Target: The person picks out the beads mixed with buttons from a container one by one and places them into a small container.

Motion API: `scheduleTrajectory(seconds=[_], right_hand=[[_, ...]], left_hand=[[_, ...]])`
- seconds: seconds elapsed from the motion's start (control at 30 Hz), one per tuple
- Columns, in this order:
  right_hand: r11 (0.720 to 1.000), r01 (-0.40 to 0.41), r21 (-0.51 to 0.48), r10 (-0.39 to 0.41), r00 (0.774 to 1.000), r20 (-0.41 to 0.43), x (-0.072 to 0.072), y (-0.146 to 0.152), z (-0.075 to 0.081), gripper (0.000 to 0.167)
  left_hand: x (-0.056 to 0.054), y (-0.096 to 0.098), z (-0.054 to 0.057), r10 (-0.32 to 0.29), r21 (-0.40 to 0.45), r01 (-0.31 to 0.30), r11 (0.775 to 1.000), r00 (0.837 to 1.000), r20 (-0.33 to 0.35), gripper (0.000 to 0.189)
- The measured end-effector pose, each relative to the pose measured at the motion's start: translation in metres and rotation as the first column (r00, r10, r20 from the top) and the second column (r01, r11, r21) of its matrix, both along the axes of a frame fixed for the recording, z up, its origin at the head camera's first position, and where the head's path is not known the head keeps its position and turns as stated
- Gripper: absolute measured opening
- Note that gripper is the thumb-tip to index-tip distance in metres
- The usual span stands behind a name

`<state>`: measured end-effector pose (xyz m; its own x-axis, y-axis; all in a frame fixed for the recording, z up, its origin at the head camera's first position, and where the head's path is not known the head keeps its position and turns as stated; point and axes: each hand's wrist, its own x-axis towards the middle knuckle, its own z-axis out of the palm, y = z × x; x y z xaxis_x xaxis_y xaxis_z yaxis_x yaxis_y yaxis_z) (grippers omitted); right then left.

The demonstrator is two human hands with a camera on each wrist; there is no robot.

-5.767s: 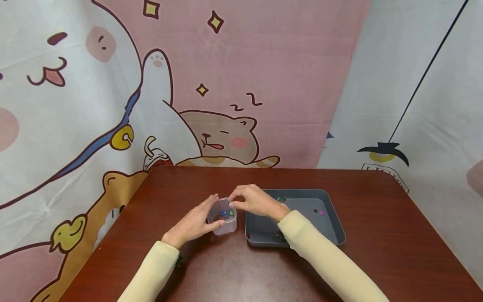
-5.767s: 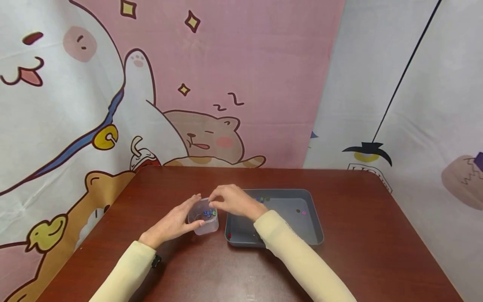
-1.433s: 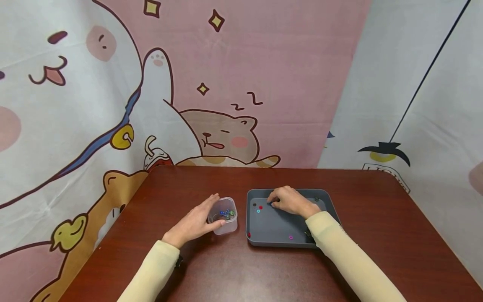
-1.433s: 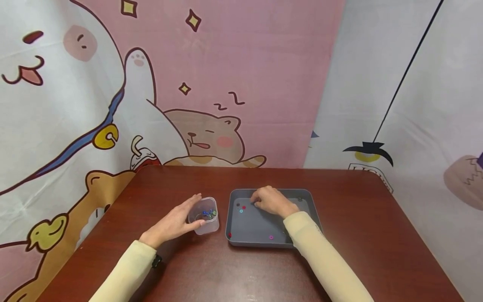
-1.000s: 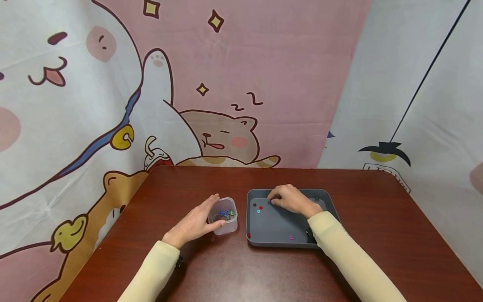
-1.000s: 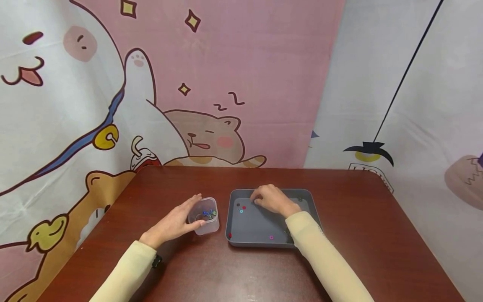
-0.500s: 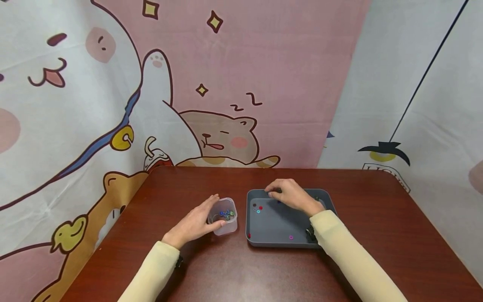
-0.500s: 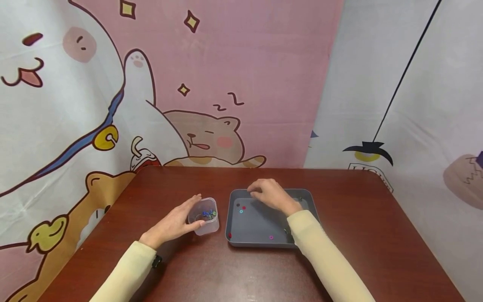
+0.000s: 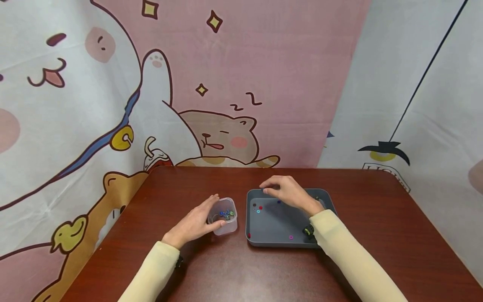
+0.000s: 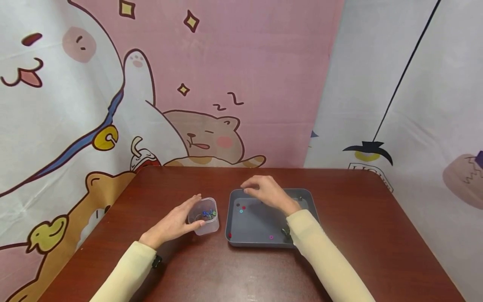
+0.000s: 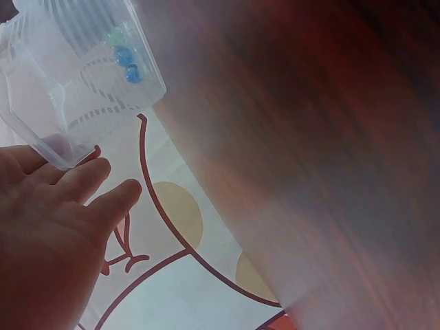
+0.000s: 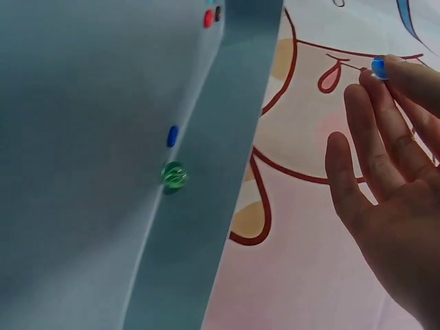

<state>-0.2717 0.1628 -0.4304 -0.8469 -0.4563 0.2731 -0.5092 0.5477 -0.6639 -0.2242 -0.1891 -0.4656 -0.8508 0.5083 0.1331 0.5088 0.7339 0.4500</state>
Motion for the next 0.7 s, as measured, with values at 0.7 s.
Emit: scheduleTrajectory(seconds=[0.7], right_hand=[[0.988, -0.093, -0.121, 0.093, 0.996, -0.007, 0.016, -0.040, 0.021, 0.017]], left_hand=[[-0.001, 0.001, -0.001, 0.004, 0.004, -0.004, 1.000, 1.000, 0.004, 0.094]])
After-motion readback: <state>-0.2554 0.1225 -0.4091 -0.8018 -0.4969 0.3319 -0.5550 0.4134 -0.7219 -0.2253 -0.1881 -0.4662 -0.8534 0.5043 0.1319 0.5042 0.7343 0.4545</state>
